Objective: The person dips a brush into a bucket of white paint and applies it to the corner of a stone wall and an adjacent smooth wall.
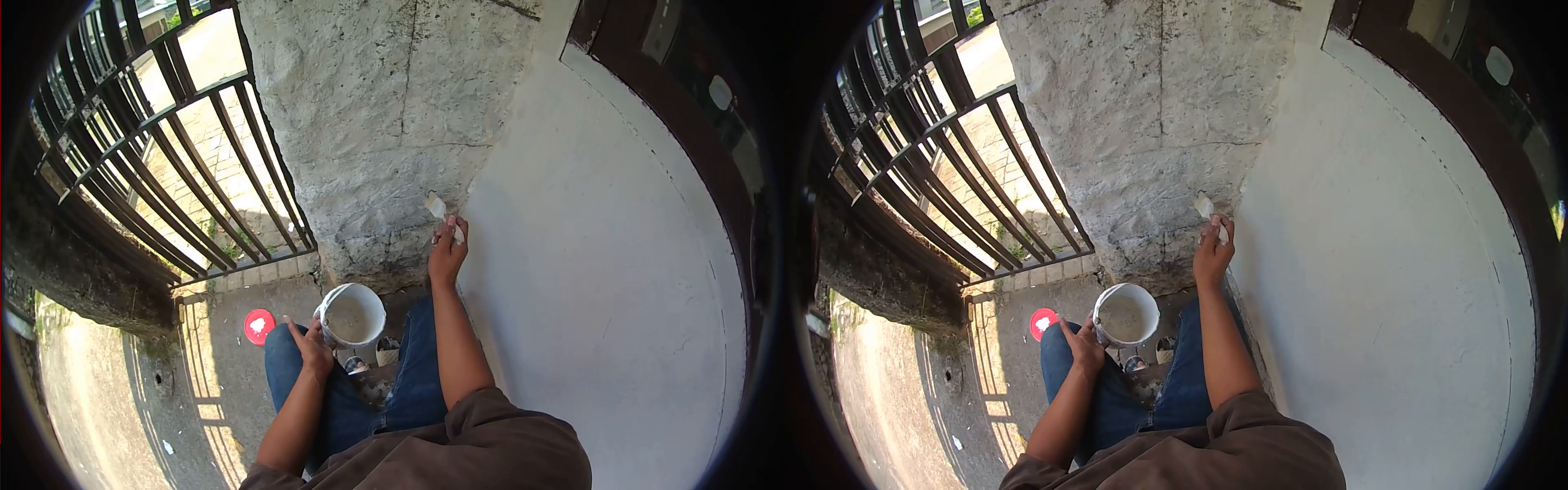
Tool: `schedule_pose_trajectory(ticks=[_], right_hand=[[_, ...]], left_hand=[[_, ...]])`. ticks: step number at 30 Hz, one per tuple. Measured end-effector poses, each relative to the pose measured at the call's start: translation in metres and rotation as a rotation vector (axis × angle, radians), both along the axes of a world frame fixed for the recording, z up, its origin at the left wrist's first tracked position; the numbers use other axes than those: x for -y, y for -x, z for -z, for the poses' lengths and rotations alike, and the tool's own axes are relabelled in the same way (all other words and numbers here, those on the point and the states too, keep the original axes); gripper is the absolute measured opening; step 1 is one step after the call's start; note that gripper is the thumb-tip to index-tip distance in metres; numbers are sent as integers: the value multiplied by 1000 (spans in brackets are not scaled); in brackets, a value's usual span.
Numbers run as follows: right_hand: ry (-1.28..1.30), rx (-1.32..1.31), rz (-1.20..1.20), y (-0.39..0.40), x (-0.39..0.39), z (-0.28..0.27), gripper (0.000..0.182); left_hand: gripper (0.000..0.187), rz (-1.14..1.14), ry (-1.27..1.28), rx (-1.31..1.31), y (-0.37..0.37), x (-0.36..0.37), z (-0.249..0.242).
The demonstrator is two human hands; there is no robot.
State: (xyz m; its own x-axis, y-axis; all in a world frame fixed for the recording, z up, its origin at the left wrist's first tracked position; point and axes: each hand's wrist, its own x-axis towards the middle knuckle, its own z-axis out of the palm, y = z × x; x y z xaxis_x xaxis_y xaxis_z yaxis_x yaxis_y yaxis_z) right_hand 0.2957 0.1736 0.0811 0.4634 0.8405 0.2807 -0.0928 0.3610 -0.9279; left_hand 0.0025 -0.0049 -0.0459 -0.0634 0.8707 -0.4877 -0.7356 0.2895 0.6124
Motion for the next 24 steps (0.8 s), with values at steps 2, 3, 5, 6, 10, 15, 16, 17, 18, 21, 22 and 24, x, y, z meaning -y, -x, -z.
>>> schedule_pose_trajectory(ticks=[2, 3, 5, 6, 10, 15, 16, 17, 18, 21, 22, 24], right_hand=[[-63, -26, 16, 0, -4, -2, 27], [-125, -55, 31, 0, -6, -1, 28], [-160, -73, 31, -2, -9, 0, 28], [-191, -89, 33, -3, -9, 1, 29], [-233, -149, 31, -2, -9, 2, 28], [-107, -13, -55, 5, 4, 22, 26], [-27, 37, -70, 5, 6, 29, 28], [-28, 38, -69, 7, 10, 31, 28], [-2, 157, -29, 10, 14, 33, 28], [-32, 391, 44, 9, 15, 21, 25], [-83, 511, 85, 5, 16, 15, 22], [-134, 632, 128, 2, 15, 20, 20]], left_hand=[[121, 4, -12, -6, -2, 0, -3], [120, 8, -22, -16, -2, 1, -5], [120, 6, -18, -14, -1, -1, -4], [120, 7, -9, -10, 0, 0, -2], [119, 10, -10, -11, 1, -1, 2], [118, 17, -5, -22, 0, -1, -2], [118, 19, -5, -22, -1, 0, -3], [118, 22, -9, -30, -1, 0, -3], [118, 24, -14, -39, -1, 0, -3], [118, -1, 14, -24, -1, -1, -3], [118, -5, 13, -25, 0, -1, -2], [119, 6, -7, -11, 0, 0, -3]])
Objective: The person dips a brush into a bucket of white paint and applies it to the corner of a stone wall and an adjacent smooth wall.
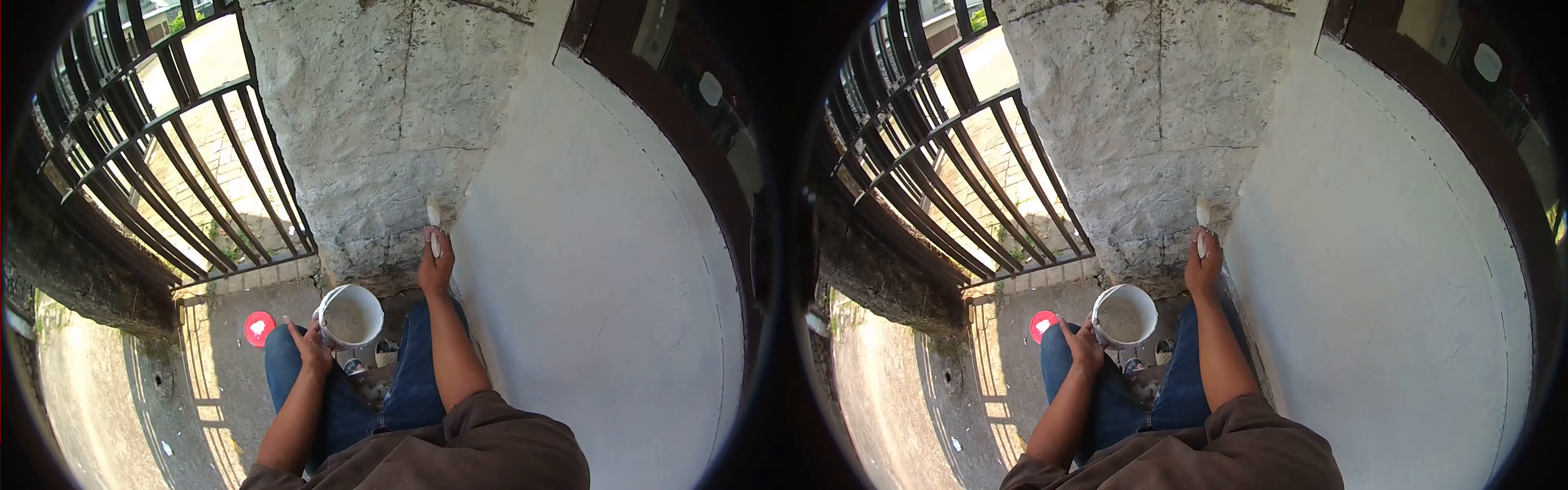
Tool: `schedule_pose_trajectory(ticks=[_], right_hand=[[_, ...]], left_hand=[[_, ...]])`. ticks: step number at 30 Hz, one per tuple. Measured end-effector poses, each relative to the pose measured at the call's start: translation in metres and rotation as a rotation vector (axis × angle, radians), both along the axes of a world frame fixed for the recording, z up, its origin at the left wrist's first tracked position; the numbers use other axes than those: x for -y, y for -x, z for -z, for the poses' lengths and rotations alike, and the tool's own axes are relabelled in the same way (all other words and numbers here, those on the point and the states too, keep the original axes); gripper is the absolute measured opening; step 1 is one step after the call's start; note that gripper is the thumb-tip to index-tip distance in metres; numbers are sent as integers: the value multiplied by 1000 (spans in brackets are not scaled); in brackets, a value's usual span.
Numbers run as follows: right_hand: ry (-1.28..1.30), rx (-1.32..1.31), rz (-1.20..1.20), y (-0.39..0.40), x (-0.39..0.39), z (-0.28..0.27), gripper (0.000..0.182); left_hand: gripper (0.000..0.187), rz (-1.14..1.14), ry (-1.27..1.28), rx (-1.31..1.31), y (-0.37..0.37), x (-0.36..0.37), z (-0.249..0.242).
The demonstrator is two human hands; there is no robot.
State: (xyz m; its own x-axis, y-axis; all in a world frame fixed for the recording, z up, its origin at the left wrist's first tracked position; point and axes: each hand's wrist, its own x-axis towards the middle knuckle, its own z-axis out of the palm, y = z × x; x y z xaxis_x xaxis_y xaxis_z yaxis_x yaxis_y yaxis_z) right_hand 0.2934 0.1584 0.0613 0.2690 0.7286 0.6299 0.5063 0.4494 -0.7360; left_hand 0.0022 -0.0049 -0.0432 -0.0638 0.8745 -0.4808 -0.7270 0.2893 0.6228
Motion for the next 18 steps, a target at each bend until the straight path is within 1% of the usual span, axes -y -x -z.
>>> schedule_pose_trajectory(ticks=[2, 5, 8, 10, 12, 14, 18], right_hand=[[127, -147, -58, 1, -1, 6, 17], [58, -127, -81, 1, 2, 2, 17], [77, -97, -137, 2, 2, -3, 17], [91, -106, -124, 3, 4, -1, 17], [98, -116, -117, 5, 0, 4, 16], [80, -236, -121, 4, -2, 3, 15], [33, -205, -51, 5, 2, 6, 15]], left_hand=[[119, 2, 2, -10, -1, 1, -1], [119, 3, -11, -6, 0, -1, -4], [119, 5, -13, -4, -2, 2, -6], [118, 11, -12, -27, -2, 2, -7], [118, 0, -11, 32, 0, 0, -3], [118, -9, -12, 24, 1, -1, 0], [119, -1, -8, -16, -3, 1, -6]])
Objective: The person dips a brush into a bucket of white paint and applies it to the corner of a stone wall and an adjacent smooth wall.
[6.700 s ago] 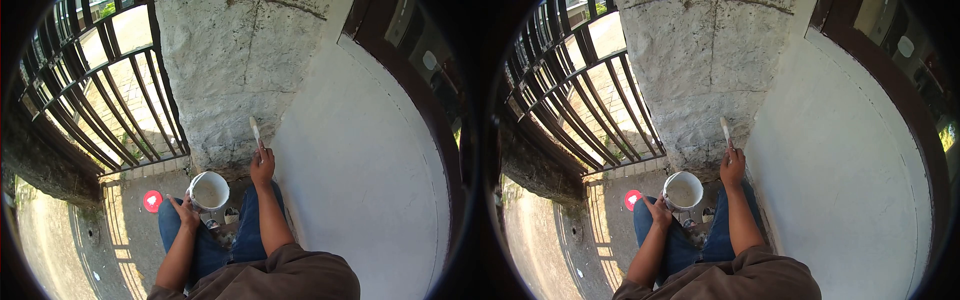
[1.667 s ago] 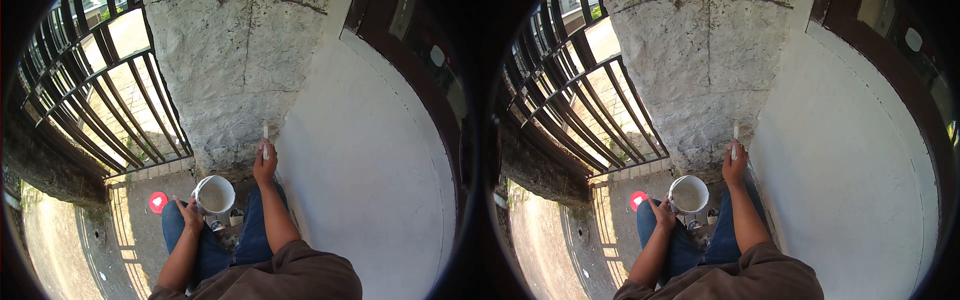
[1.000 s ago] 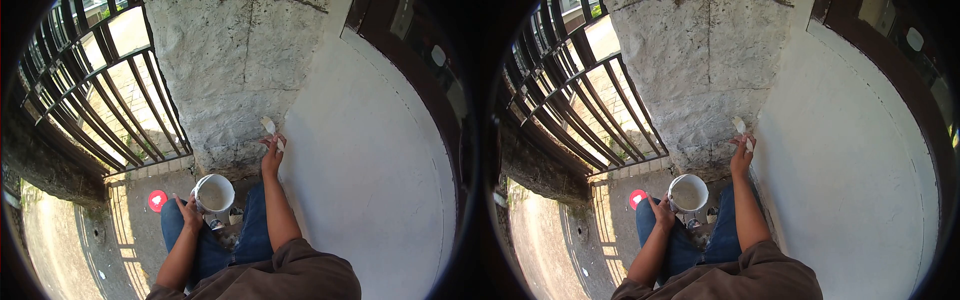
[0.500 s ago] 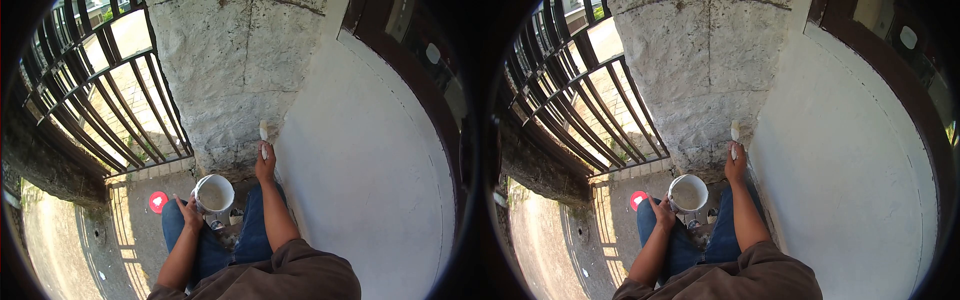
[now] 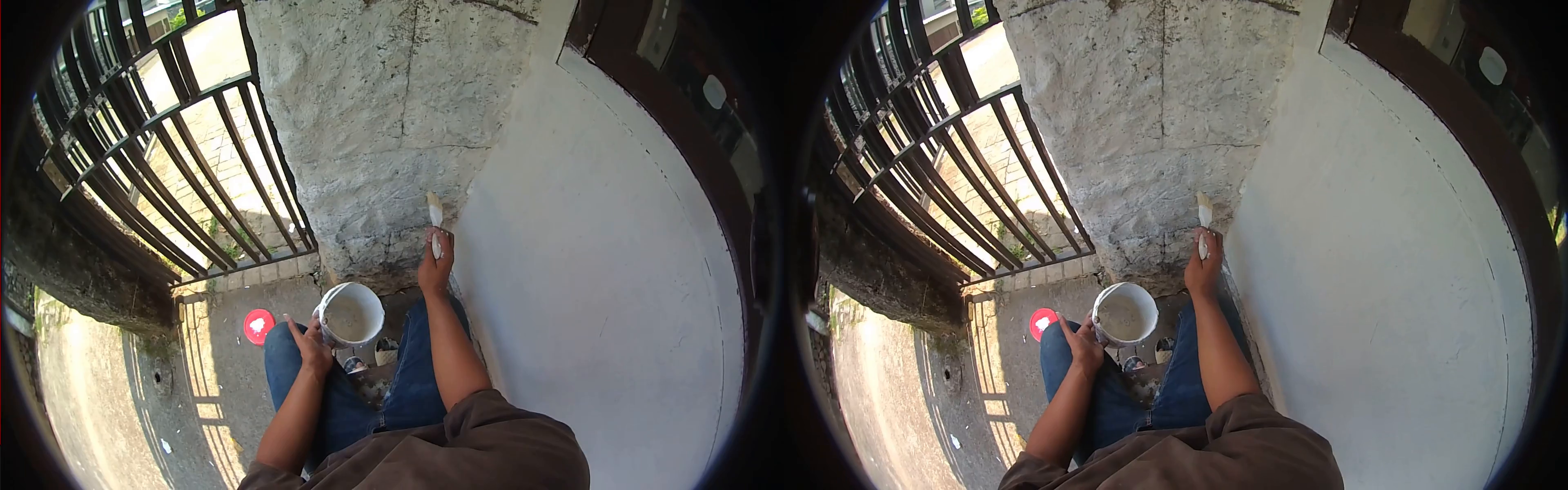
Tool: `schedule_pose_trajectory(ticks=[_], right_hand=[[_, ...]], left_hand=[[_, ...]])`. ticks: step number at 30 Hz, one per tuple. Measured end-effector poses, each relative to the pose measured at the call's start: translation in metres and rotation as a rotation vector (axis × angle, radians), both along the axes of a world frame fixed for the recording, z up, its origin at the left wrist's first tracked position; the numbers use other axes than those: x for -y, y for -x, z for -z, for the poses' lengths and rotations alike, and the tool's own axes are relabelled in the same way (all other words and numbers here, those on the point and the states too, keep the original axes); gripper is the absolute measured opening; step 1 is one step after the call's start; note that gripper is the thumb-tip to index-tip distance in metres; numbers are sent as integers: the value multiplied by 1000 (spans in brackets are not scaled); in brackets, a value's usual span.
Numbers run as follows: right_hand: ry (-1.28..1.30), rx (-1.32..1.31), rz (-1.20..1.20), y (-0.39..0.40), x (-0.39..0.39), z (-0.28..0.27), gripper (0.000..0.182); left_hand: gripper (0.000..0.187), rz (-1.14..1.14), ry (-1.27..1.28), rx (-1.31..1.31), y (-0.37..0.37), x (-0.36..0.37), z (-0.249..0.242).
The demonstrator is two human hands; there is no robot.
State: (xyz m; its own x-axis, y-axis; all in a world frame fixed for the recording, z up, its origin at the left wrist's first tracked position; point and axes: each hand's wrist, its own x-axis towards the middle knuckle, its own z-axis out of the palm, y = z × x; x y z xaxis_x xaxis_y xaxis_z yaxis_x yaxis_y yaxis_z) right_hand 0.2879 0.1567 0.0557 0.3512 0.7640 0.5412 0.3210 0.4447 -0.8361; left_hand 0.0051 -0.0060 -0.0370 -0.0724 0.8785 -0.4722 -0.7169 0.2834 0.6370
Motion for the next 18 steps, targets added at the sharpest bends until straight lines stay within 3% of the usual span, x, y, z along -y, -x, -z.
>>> schedule_pose_trajectory(ticks=[15, 18], right_hand=[[-35, -4, 15, -4, -4, -8, 12], [-59, 130, 23, -4, -6, -19, 20]], left_hand=[[119, 7, 3, 22, 2, -1, 6], [119, 11, -4, 37, 4, -1, 11]])
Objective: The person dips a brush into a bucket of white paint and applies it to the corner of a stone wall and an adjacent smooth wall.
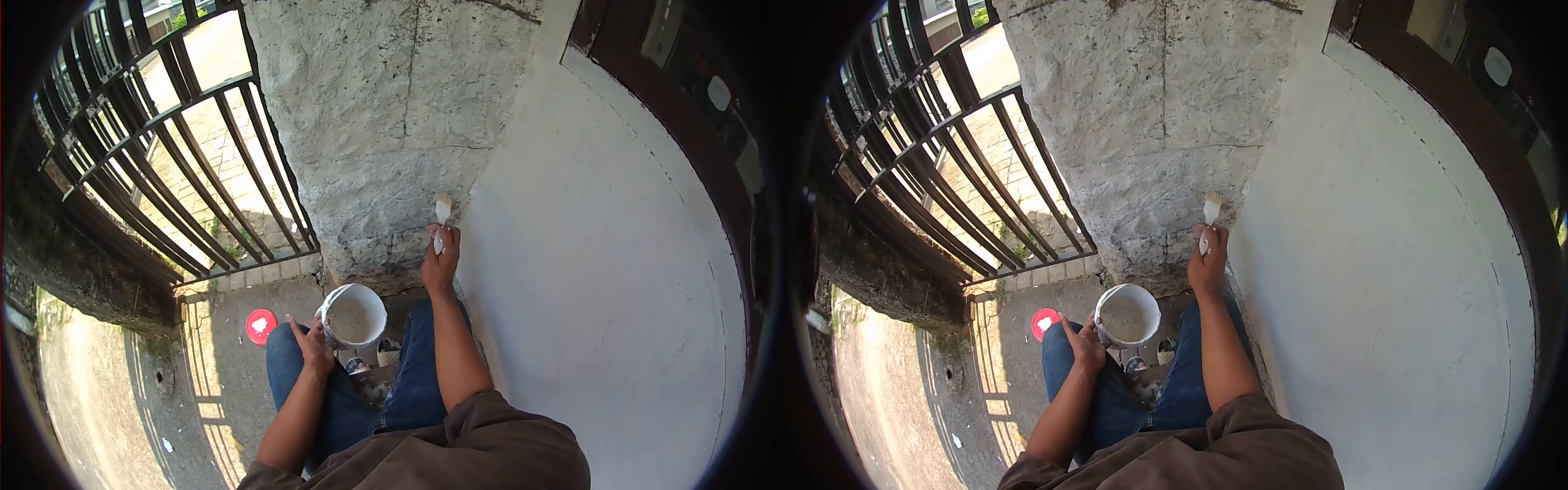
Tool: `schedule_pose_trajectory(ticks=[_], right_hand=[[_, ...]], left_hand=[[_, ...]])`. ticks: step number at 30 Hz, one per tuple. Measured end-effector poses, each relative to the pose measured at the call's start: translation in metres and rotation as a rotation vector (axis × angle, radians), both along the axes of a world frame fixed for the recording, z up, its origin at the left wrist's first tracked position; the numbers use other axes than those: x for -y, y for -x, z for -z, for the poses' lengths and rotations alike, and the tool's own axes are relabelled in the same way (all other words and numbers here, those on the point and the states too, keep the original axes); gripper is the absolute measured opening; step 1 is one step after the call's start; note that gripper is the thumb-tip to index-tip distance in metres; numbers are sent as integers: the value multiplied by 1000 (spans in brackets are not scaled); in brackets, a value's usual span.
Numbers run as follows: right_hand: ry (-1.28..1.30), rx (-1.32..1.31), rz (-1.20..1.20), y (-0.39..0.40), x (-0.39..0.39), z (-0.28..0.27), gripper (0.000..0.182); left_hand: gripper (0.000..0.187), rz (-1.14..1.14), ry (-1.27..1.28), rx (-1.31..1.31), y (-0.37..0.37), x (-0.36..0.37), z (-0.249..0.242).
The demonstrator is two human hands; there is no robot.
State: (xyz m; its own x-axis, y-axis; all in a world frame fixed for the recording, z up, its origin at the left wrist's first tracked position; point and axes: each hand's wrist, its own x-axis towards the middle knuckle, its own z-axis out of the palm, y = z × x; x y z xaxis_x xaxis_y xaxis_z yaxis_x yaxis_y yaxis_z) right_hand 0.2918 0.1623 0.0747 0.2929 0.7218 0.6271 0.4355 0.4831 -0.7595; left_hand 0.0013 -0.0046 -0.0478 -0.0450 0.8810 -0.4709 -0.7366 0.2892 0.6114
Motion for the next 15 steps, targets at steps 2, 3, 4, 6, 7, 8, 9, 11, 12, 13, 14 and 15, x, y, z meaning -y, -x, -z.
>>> schedule_pose_trajectory(ticks=[2, 3, 4, 6, 7, 8, 9, 11, 12, 13, 14, 15], right_hand=[[61, 126, 21, 0, 3, -12, 25], [64, 127, 22, 2, 2, -14, 25], [96, 143, 6, 5, 2, -17, 27], [126, 157, -7, 6, 1, -11, 29], [139, 141, -2, 7, 1, -6, 29], [152, 125, 1, 8, 1, -4, 29], [149, 125, -1, 8, 1, -4, 29], [58, 28, -15, 8, 1, -4, 28], [62, 31, -16, 8, 0, -6, 28], [52, 54, 10, 8, -2, -7, 28], [39, 76, 38, 7, -4, -6, 28], [38, 76, 40, 7, -4, -2, 28]], left_hand=[[120, -9, 8, -22, 0, -1, 1], [120, -19, 15, -44, -1, -1, 1], [120, -17, 19, -44, -1, 1, 1], [119, 4, 0, -89, -4, 2, -8], [119, 4, -2, -90, -4, 1, -9], [119, 5, 7, -73, -4, 1, -9], [118, 3, 17, -55, -3, 1, -8], [119, 0, 4, -41, -2, -2, -8], [119, 1, -2, -25, -2, 0, -7], [119, 2, 4, -22, -4, 3, -5], [119, -3, 5, -37, -5, 3, -8], [118, -8, 1, -55, -5, 1, -11]])
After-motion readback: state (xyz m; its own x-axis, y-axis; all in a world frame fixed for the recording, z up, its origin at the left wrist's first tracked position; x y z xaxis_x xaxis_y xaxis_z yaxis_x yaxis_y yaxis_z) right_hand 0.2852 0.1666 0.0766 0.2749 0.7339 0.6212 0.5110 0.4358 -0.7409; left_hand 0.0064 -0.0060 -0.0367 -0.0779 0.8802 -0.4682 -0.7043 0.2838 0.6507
